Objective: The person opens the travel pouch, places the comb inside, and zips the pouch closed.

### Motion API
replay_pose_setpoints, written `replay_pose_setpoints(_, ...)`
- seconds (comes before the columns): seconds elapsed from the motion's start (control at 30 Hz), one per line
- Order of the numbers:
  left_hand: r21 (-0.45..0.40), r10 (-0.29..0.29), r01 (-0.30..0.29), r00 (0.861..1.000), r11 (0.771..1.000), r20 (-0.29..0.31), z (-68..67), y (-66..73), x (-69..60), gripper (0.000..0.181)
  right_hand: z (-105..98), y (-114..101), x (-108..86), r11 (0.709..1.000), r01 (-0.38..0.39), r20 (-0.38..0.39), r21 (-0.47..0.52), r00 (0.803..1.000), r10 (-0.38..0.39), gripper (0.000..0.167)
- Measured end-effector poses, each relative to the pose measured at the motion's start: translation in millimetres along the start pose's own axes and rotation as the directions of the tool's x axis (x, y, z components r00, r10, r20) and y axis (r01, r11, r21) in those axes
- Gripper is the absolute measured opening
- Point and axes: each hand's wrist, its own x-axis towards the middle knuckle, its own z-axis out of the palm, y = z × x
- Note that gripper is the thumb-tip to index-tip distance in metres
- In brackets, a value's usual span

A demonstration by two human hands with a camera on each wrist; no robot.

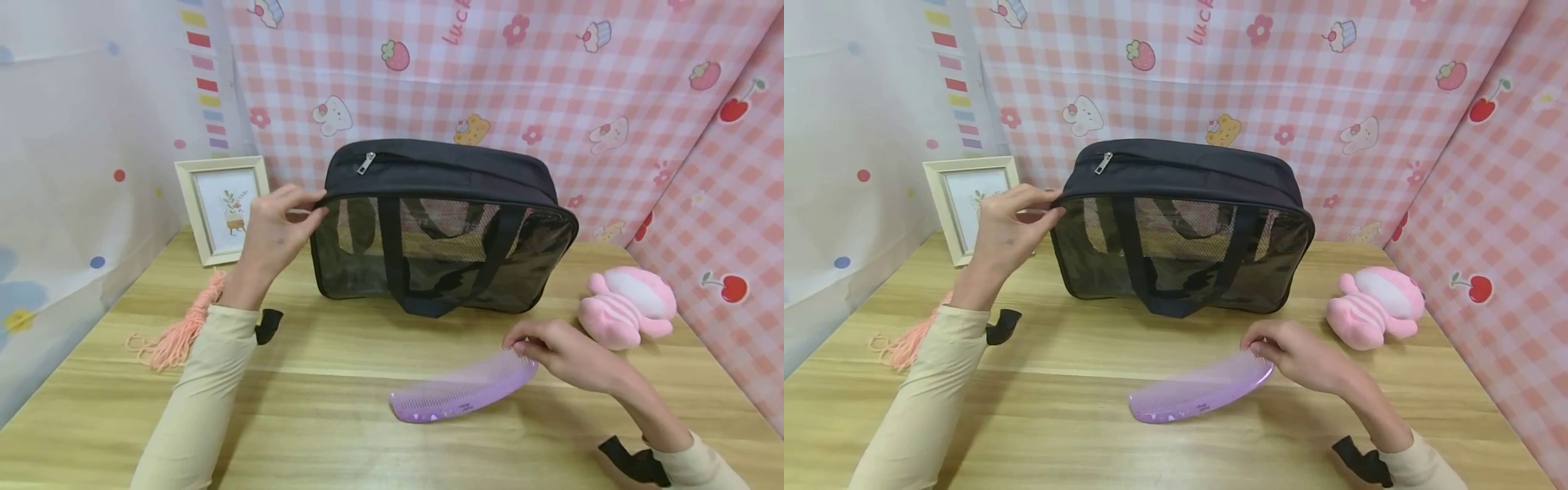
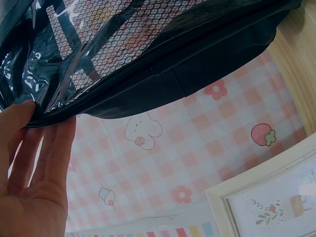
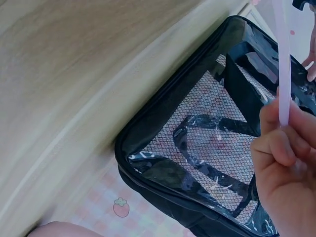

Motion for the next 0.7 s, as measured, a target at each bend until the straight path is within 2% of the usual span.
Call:
replay_pose_setpoints(0.13,-0.005,0.011,-0.011,1.0,1.0,-0.003,0.0,0.5,0.6,0.023,-3,-1,0.3,0.999,-0.052,-0.095,-0.015,0.994,0.05,0.016)
replay_pose_setpoints(0.33,-0.021,0.005,-0.005,1.0,1.0,0.007,2.0,0.7,4.1,0.023,-11,-5,-2.5,0.992,-0.101,-0.204,0.075,0.972,0.115,0.019)
replay_pose_setpoints(0.5,0.001,-0.002,0.002,1.0,1.0,0.019,1.0,1.6,4.8,0.022,-17,-10,-3.4,0.978,-0.077,-0.247,0.195,0.961,0.125,0.021)
replay_pose_setpoints(0.7,0.007,-0.012,0.012,1.0,1.0,0.02,-0.1,-0.7,1.9,0.022,-24,-13,-2.1,0.979,-0.05,-0.3,0.197,0.948,0.109,0.024)
